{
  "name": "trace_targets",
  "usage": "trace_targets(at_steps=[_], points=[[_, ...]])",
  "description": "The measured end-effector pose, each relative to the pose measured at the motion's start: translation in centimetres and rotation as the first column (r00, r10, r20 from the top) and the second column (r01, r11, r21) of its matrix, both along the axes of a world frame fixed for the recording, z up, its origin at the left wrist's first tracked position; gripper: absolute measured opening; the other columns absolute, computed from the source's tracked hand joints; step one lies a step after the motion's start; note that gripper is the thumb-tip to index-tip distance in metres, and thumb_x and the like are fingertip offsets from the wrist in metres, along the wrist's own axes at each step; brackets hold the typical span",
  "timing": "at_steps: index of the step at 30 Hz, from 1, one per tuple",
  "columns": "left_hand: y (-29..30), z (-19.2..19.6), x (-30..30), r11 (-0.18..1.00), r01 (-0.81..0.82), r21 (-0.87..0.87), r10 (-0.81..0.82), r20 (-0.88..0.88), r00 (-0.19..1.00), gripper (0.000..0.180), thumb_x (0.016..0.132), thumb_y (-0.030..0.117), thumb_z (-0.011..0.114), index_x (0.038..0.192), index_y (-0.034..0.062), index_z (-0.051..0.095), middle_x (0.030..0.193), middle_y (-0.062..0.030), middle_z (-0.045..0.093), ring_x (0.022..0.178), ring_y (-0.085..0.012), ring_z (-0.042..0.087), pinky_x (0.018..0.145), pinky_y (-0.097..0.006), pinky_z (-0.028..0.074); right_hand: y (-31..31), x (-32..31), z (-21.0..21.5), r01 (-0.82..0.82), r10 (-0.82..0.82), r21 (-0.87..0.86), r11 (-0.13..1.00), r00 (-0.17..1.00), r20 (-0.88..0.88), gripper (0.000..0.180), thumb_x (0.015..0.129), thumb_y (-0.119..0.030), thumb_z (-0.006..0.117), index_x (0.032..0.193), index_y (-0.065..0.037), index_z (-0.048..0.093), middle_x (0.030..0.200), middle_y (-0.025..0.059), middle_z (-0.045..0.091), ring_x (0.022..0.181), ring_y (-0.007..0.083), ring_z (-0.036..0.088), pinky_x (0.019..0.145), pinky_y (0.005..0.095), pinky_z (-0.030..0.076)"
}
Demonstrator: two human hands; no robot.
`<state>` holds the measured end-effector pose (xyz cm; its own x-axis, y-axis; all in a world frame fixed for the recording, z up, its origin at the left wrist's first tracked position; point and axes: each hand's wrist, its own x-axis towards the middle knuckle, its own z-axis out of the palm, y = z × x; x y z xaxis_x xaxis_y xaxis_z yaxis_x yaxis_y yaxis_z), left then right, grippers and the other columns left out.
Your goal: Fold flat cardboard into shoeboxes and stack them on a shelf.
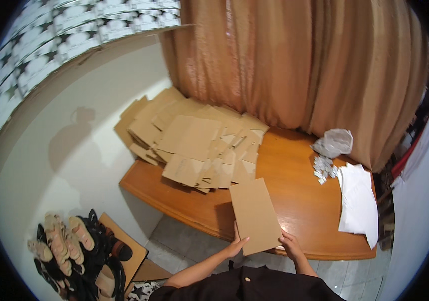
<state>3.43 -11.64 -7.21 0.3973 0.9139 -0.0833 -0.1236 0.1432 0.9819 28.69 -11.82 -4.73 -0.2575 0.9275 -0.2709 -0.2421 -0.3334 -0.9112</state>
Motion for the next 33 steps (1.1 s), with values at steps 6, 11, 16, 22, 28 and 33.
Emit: trace_targets(at_steps=[6, 11, 16, 22, 28, 33], points=[[-11.3, 7.8, -9.1, 0.895, -0.420, 0.149, 0.415, 0.059, 0.908, 0.091, 0.094, 0.019, 0.044, 0.131, 0.0127, -0.038, 0.149, -0.0130, -0.014, 0.137, -0.0199, -0.004, 0.110, -0.036, 0.008, -3.5, -12.6, 9.3, -0.386, 0.407, 0.337, 0.859, 0.914, 0.010, 0.092, 0.071, -0.017, 0.071, 0.143, 0.000, 0.017, 0.146, 0.0137, 0.026, 0.136, 0.0231, 0.023, 0.108, 0.0346, 0.019], [-26.8, 14.7, -17.4, 0.671, -0.690, 0.272, 0.707, 0.049, 0.706, 0.091, 0.091, 0.011, 0.045, 0.133, 0.0130, -0.036, 0.149, -0.0102, -0.019, 0.137, -0.0185, -0.009, 0.110, -0.035, 0.004, -12.1, -25.9, 12.9, -0.605, 0.683, 0.573, 0.552, 0.723, 0.105, 0.106, 0.066, -0.016, 0.078, 0.144, -0.001, 0.008, 0.148, 0.0144, 0.020, 0.136, 0.0231, 0.020, 0.109, 0.0362, 0.017], [-45.0, 19.1, -18.7, 0.312, -0.876, 0.367, 0.931, 0.066, 0.359, 0.092, 0.089, 0.007, 0.046, 0.135, 0.0129, -0.033, 0.149, -0.0091, -0.021, 0.137, -0.0188, -0.012, 0.109, -0.034, 0.002, -23.6, -35.6, 13.5, -0.671, 0.878, 0.709, 0.216, 0.452, 0.161, 0.107, 0.066, -0.017, 0.080, 0.144, -0.001, 0.007, 0.147, 0.0173, 0.019, 0.135, 0.0264, 0.022, 0.108, 0.0386, 0.018], [-61.2, 23.0, -15.1, -0.087, -0.941, 0.326, 0.996, 0.048, -0.076, 0.093, 0.087, 0.004, 0.045, 0.135, 0.0121, -0.034, 0.149, -0.0102, -0.019, 0.138, -0.0206, -0.007, 0.109, -0.035, 0.004, -38.1, -43.6, 16.2, -0.414, 0.949, 0.902, -0.121, 0.217, 0.227, 0.086, 0.068, -0.022, 0.080, 0.137, -0.010, 0.029, 0.143, 0.0256, 0.020, 0.132, 0.0386, 0.025, 0.105, 0.0450, 0.024], [-69.8, 25.9, -14.1, -0.384, -0.810, 0.444, 0.899, -0.022, -0.438, 0.092, 0.087, 0.015, 0.047, 0.137, 0.0080, -0.029, 0.150, -0.0128, -0.013, 0.139, -0.0231, -0.004, 0.110, -0.035, 0.005, -49.1, -48.5, 21.3, -0.276, 0.983, 0.944, -0.183, -0.025, 0.184, 0.071, 0.073, -0.020, 0.076, 0.129, -0.005, 0.035, 0.140, 0.0266, 0.023, 0.131, 0.0375, 0.027, 0.104, 0.0432, 0.026], [-74.7, 32.3, -17.6, -0.538, -0.632, 0.558, 0.810, 0.134, -0.571, 0.087, 0.080, 0.021, 0.049, 0.144, 0.0054, -0.008, 0.151, -0.0147, 0.002, 0.139, -0.0245, 0.004, 0.110, -0.035, 0.008, -56.2, -52.4, 26.2, -0.181, 0.994, 0.979, -0.096, -0.071, 0.085, 0.056, 0.081, -0.015, 0.067, 0.126, -0.001, 0.036, 0.139, 0.0277, 0.024, 0.132, 0.0370, 0.026, 0.104, 0.0426, 0.025]])
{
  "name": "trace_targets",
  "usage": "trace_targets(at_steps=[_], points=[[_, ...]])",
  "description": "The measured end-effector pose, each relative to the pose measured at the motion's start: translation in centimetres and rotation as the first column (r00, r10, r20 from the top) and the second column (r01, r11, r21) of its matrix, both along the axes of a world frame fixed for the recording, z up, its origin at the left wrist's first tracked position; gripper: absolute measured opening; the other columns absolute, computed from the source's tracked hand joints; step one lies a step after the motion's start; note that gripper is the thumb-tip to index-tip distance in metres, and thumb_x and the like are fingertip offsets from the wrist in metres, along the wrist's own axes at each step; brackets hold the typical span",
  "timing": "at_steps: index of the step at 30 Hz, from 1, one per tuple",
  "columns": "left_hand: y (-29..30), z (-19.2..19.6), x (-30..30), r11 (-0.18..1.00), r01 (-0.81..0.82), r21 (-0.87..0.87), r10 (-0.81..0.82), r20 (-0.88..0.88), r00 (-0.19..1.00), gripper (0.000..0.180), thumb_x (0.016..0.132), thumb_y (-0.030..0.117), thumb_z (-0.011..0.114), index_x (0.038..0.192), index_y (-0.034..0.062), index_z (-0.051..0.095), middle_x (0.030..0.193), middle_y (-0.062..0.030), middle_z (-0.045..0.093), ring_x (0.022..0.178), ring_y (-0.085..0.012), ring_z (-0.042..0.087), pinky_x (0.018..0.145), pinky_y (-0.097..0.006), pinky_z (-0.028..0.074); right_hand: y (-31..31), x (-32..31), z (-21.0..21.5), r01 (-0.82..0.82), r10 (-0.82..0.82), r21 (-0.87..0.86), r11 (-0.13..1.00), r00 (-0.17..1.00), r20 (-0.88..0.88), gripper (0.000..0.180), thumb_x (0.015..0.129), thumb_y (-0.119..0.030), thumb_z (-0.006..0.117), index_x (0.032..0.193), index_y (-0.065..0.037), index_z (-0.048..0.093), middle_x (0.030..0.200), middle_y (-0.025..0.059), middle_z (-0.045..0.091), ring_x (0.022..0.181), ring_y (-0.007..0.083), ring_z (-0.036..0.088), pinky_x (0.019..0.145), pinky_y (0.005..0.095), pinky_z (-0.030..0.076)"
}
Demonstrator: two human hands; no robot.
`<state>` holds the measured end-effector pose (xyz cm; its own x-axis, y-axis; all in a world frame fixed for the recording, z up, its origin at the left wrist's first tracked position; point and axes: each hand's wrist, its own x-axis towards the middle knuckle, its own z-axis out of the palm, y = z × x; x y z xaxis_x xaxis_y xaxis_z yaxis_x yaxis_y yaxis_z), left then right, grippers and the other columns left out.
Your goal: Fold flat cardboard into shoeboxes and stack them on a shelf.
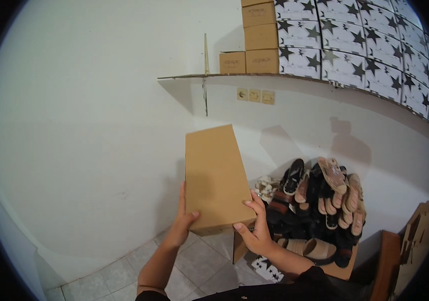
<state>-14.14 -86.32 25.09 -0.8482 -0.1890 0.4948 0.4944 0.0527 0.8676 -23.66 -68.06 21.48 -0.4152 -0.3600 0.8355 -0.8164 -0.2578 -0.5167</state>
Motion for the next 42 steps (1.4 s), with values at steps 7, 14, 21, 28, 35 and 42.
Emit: trace_targets(at_steps=[7, 14, 21, 28, 35, 42], points=[[-6.3, 8.3, -8.2, 0.980, 0.001, 0.200, 0.032, -0.160, 0.987, 0.082, 0.078, 0.028, 0.049, 0.145, 0.0050, 0.009, 0.151, -0.0120, 0.012, 0.139, -0.0253, 0.013, 0.111, -0.035, 0.013, -5.8, -8.3, 9.1, 0.002, -0.033, -0.089, 0.996, 0.937, -0.347, 0.054, 0.085, -0.007, 0.058, 0.133, -0.001, 0.033, 0.141, 0.0238, 0.027, 0.133, 0.0387, 0.025, 0.107, 0.0436, 0.023], [-11.7, 20.9, -17.3, 0.999, 0.013, 0.048, 0.010, -0.450, 0.893, 0.064, 0.089, 0.029, 0.039, 0.143, 0.0002, 0.020, 0.146, -0.0133, 0.027, 0.135, -0.0233, 0.025, 0.107, -0.034, 0.024, -12.0, -18.1, 21.3, 0.019, -0.142, -0.197, 0.980, 0.762, -0.632, 0.063, 0.083, -0.005, 0.058, 0.138, -0.004, 0.028, 0.142, 0.0221, 0.026, 0.132, 0.0401, 0.025, 0.107, 0.0444, 0.024], [-16.3, 27.5, -27.7, 0.997, 0.022, 0.074, 0.011, -0.423, 0.906, 0.069, 0.091, 0.049, 0.036, 0.142, 0.0037, 0.026, 0.142, -0.0133, 0.033, 0.131, -0.0236, 0.031, 0.106, -0.036, 0.026, -15.5, -25.1, 27.4, 0.188, -0.308, -0.245, 0.951, 0.645, -0.700, 0.071, 0.077, -0.007, 0.064, 0.138, -0.018, 0.030, 0.142, 0.0235, 0.019, 0.131, 0.0414, 0.025, 0.102, 0.0457, 0.034], [-20.0, 30.1, -37.6, 0.982, 0.123, -0.147, -0.183, -0.531, 0.827, 0.069, 0.088, 0.056, 0.043, 0.136, 0.0076, 0.034, 0.132, -0.0106, 0.043, 0.121, -0.0207, 0.043, 0.097, -0.036, 0.039, -18.4, -30.7, 31.8, 0.438, -0.573, -0.397, 0.807, 0.413, -0.708, 0.053, 0.078, -0.011, 0.066, 0.127, -0.019, 0.047, 0.136, 0.0246, 0.029, 0.123, 0.0409, 0.037, 0.098, 0.0424, 0.038], [-21.2, 32.7, -46.1, 0.965, -0.086, -0.247, -0.108, -0.675, 0.729, 0.065, 0.090, 0.045, 0.045, 0.141, 0.0122, 0.022, 0.136, -0.0135, 0.038, 0.125, -0.0245, 0.040, 0.103, -0.038, 0.031, -20.4, -35.1, 33.1, 0.763, -0.850, -0.561, 0.320, -0.029, -0.526, 0.034, 0.084, -0.021, 0.061, 0.117, -0.017, 0.055, 0.118, 0.0147, 0.053, 0.106, 0.0296, 0.055, 0.100, 0.0579, 0.028], [-21.2, 32.3, -51.7, 0.685, -0.363, -0.631, -0.001, -0.499, 0.867, 0.056, 0.097, 0.039, 0.030, 0.146, 0.0199, 0.012, 0.150, -0.0147, 0.014, 0.137, -0.0304, 0.020, 0.108, -0.035, 0.023, -20.6, -37.0, 32.3, 0.905, -0.812, -0.424, -0.019, -0.262, -0.522, 0.032, 0.086, -0.030, 0.056, 0.112, -0.012, 0.058, 0.115, 0.0047, 0.057, 0.112, 0.0241, 0.050, 0.100, 0.0663, 0.018]])
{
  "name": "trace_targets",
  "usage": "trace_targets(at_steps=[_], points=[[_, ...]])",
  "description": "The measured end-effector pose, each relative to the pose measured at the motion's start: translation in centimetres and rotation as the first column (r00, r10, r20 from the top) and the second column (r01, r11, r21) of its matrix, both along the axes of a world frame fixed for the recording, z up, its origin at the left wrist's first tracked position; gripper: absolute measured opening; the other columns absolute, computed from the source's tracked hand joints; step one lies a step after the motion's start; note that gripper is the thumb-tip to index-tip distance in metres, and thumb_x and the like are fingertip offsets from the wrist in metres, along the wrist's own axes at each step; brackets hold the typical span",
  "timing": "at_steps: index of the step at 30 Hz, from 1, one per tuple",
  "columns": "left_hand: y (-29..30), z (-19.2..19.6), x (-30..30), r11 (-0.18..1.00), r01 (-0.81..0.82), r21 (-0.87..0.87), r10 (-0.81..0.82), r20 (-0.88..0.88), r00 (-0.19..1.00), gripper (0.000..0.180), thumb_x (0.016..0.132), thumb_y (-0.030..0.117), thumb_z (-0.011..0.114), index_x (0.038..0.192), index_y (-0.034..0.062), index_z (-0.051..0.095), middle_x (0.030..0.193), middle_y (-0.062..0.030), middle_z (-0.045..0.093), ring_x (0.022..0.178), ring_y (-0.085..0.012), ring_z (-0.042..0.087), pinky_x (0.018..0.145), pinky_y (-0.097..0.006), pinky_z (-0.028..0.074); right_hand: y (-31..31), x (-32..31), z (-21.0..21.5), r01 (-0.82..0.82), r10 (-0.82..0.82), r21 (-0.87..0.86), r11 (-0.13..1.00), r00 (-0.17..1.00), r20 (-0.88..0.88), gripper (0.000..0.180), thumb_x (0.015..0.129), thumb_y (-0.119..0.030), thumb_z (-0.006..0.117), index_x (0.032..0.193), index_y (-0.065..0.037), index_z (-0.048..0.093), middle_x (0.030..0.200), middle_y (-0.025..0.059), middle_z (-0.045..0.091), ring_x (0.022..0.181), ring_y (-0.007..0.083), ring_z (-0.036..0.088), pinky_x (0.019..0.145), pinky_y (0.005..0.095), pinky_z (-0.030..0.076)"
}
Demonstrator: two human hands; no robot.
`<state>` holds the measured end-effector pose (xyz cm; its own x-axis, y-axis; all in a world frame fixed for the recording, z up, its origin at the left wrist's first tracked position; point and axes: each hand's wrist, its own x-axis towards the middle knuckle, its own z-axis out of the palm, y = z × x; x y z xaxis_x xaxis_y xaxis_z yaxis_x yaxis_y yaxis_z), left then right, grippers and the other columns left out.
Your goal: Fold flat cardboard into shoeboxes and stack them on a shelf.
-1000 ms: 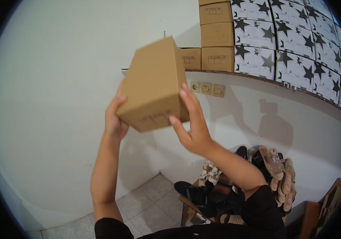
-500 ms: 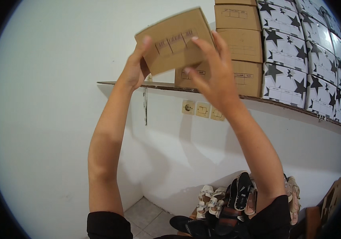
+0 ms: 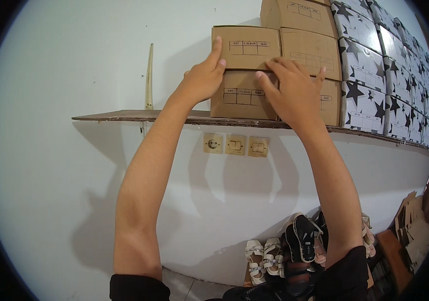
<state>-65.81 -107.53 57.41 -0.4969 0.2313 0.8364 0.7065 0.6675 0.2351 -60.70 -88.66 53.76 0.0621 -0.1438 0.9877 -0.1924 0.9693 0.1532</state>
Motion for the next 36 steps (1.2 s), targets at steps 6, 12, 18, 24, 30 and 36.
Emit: trace_targets(at_steps=[6, 12, 18, 24, 30, 36], points=[[0.0, -0.9, 3.1, 0.981, -0.193, 0.008, 0.192, -0.122, 0.974, 0.055, 0.095, 0.040, 0.037, 0.145, 0.0212, 0.020, 0.147, -0.0150, 0.024, 0.138, -0.0285, 0.017, 0.109, -0.037, 0.021, -0.8, 3.2, -0.7, -0.021, 0.024, -0.030, 0.999, 0.991, 0.131, 0.032, 0.086, -0.033, 0.053, 0.106, -0.008, 0.061, 0.115, 0.0047, 0.057, 0.120, 0.0278, 0.044, 0.101, 0.0684, 0.009], [2.1, -9.5, 7.8, 0.813, 0.540, 0.220, -0.355, -0.547, 0.758, 0.050, 0.090, 0.031, 0.036, 0.131, 0.0024, 0.042, 0.138, -0.0210, 0.035, 0.130, -0.0315, 0.033, 0.107, -0.044, 0.023, 4.1, 12.6, -8.7, -0.060, 0.054, 0.043, 0.997, 0.992, 0.115, 0.035, 0.078, -0.026, 0.052, 0.107, -0.006, 0.059, 0.119, 0.0133, 0.056, 0.123, 0.0317, 0.041, 0.107, 0.0524, 0.005], [5.4, -27.9, 11.5, 0.651, 0.758, -0.041, -0.183, -0.977, 0.105, 0.030, 0.086, 0.038, 0.052, 0.109, 0.0186, 0.056, 0.113, -0.0043, 0.054, 0.104, -0.0193, 0.050, 0.097, -0.050, 0.029, 12.6, 19.8, -20.0, -0.088, 0.108, -0.103, 0.991, 0.973, 0.205, 0.028, 0.068, -0.023, 0.063, 0.094, -0.011, 0.066, 0.102, 0.0059, 0.062, 0.102, 0.0276, 0.054, 0.109, 0.0493, 0.009], [18.4, -43.2, 12.0, 0.646, 0.500, 0.577, -0.641, 0.055, 0.766, 0.043, 0.084, 0.022, 0.045, 0.116, -0.0062, 0.043, 0.126, -0.0203, 0.039, 0.113, -0.0307, 0.042, 0.099, -0.042, 0.030, 24.0, 25.4, -32.3, 0.261, -0.096, -0.465, 0.846, 0.932, 0.349, 0.019, 0.069, -0.010, 0.065, 0.088, -0.008, 0.063, 0.092, 0.0078, 0.059, 0.092, 0.0273, 0.055, 0.095, 0.0485, 0.030], [31.2, -46.7, 20.3, 0.459, 0.685, 0.567, -0.889, 0.280, 0.363, 0.034, 0.076, 0.011, 0.056, 0.106, -0.0021, 0.047, 0.114, -0.0182, 0.040, 0.106, -0.0269, 0.041, 0.096, -0.038, 0.030, 31.9, 38.3, -42.9, 0.560, -0.248, -0.622, 0.547, 0.818, 0.519, 0.019, 0.070, -0.007, 0.064, 0.089, -0.006, 0.062, 0.092, 0.0114, 0.060, 0.088, 0.0296, 0.055, 0.079, 0.0374, 0.041], [45.7, -45.8, 28.0, 0.274, 0.816, 0.508, -0.958, 0.216, 0.187, 0.032, 0.077, 0.010, 0.058, 0.106, -0.0007, 0.048, 0.113, -0.0155, 0.039, 0.097, -0.0215, 0.045, 0.090, -0.034, 0.036, 40.2, 49.8, -42.8, 0.691, -0.368, -0.628, 0.358, 0.722, 0.585, 0.016, 0.072, -0.008, 0.062, 0.088, -0.006, 0.062, 0.091, 0.0110, 0.060, 0.089, 0.0286, 0.056, 0.079, 0.0369, 0.041]])
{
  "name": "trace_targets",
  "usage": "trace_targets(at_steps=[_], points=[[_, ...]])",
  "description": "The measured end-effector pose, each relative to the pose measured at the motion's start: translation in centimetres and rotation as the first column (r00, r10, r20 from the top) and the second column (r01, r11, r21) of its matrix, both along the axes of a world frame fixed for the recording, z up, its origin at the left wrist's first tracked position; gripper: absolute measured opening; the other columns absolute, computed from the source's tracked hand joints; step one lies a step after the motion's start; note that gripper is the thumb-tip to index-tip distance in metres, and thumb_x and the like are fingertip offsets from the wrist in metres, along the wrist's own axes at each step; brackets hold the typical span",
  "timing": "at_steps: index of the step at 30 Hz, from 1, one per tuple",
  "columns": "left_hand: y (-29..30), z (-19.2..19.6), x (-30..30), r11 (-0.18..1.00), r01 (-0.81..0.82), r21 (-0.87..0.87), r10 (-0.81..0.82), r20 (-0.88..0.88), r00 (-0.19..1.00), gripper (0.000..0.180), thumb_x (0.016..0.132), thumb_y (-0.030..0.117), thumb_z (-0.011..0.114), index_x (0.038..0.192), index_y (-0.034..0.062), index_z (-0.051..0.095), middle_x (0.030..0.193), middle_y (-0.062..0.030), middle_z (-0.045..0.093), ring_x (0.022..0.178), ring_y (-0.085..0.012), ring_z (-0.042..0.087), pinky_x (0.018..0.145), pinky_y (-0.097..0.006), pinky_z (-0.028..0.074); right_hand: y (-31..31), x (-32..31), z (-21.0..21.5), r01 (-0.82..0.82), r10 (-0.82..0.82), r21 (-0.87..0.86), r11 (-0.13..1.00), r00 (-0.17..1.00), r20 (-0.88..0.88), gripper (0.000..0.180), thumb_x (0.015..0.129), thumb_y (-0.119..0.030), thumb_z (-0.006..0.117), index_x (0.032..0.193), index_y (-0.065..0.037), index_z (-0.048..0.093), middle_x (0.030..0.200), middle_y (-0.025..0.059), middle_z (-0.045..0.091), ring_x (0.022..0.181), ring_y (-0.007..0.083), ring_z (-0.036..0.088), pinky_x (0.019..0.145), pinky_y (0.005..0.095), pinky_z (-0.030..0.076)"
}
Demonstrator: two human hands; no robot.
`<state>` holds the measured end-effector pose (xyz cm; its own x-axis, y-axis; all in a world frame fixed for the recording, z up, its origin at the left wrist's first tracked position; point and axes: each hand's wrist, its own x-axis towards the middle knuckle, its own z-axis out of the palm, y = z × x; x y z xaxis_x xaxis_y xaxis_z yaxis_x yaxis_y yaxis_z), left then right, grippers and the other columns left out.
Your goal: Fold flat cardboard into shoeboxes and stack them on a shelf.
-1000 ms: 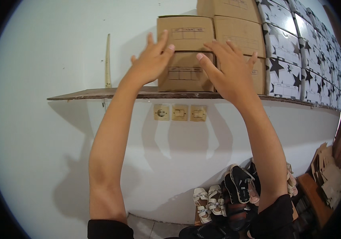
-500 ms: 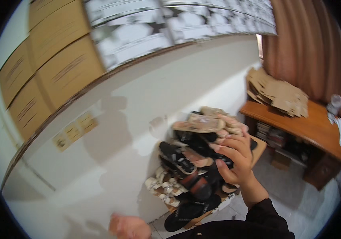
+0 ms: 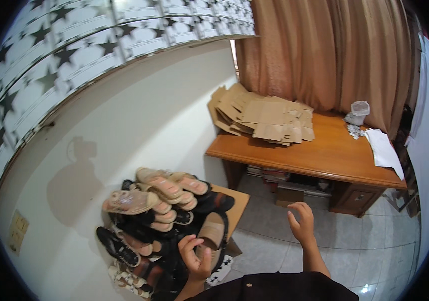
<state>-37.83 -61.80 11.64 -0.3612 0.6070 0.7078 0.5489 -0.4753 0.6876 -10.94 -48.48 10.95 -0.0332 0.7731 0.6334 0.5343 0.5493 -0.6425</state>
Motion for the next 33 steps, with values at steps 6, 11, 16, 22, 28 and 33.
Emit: trace_targets(at_steps=[6, 11, 16, 22, 28, 33], points=[[12.4, 0.2, 7.6, 0.993, 0.113, -0.043, -0.119, -0.167, 0.979, 0.031, 0.069, 0.007, 0.068, 0.097, 0.0033, 0.057, 0.106, -0.0175, 0.052, 0.100, -0.0310, 0.050, 0.088, -0.038, 0.041, 6.6, 5.6, 0.3, 0.015, -0.012, -0.101, 0.995, 0.999, 0.036, 0.018, 0.073, -0.010, 0.062, 0.090, -0.006, 0.062, 0.093, 0.0109, 0.061, 0.091, 0.0293, 0.057, 0.082, 0.0372, 0.042], [21.5, -2.4, 11.1, 0.930, 0.243, -0.277, -0.306, -0.210, 0.929, 0.030, 0.071, 0.012, 0.069, 0.100, 0.0069, 0.060, 0.106, -0.0137, 0.054, 0.099, -0.0297, 0.053, 0.085, -0.037, 0.043, 10.9, 7.7, -3.8, 0.078, -0.067, -0.133, 0.988, 0.994, 0.082, 0.020, 0.073, -0.013, 0.063, 0.093, -0.007, 0.063, 0.094, 0.0103, 0.061, 0.093, 0.0291, 0.056, 0.082, 0.0376, 0.041], [30.7, -4.0, 13.1, 0.911, 0.261, -0.319, -0.369, -0.351, 0.860, 0.031, 0.069, 0.016, 0.071, 0.098, 0.0092, 0.062, 0.104, -0.0103, 0.056, 0.100, -0.0295, 0.053, 0.085, -0.040, 0.042, 18.2, 8.5, -6.5, 0.016, 0.037, -0.225, 0.974, 0.973, 0.229, 0.024, 0.075, -0.018, 0.064, 0.097, -0.009, 0.062, 0.097, 0.0103, 0.059, 0.096, 0.0289, 0.055, 0.082, 0.0394, 0.041], [47.0, -5.8, 14.7, 0.885, 0.182, -0.428, -0.384, -0.453, 0.804, 0.040, 0.071, 0.019, 0.069, 0.108, 0.0110, 0.057, 0.109, -0.0087, 0.054, 0.108, -0.0274, 0.050, 0.093, -0.040, 0.036, 31.1, 9.6, -4.4, 0.013, 0.047, -0.183, 0.983, 0.948, 0.315, 0.029, 0.075, -0.020, 0.064, 0.102, -0.009, 0.061, 0.099, 0.0113, 0.058, 0.097, 0.0299, 0.054, 0.083, 0.0407, 0.040], [63.2, -12.9, 15.5, 0.639, -0.093, -0.763, -0.447, -0.468, 0.763, 0.093, 0.071, 0.018, 0.073, 0.144, 0.0172, 0.015, 0.144, -0.0157, 0.020, 0.136, -0.0334, 0.016, 0.107, -0.056, 0.016, 39.3, 11.5, -3.4, 0.020, 0.034, -0.162, 0.987, 0.946, 0.323, 0.029, 0.077, -0.021, 0.063, 0.104, -0.009, 0.060, 0.100, 0.0128, 0.058, 0.098, 0.0313, 0.053, 0.085, 0.0413, 0.040], [69.5, -16.4, 15.8, 0.683, -0.201, -0.702, -0.450, -0.621, 0.641, 0.089, 0.073, 0.030, 0.073, 0.143, 0.0194, 0.020, 0.147, -0.0146, 0.018, 0.137, -0.0300, 0.015, 0.106, -0.060, 0.015, 41.4, 16.6, -6.4, 0.102, -0.011, -0.367, 0.925, 0.970, 0.242, 0.028, 0.078, -0.021, 0.064, 0.101, -0.007, 0.061, 0.099, 0.0156, 0.059, 0.095, 0.0332, 0.056, 0.082, 0.0393, 0.045]])
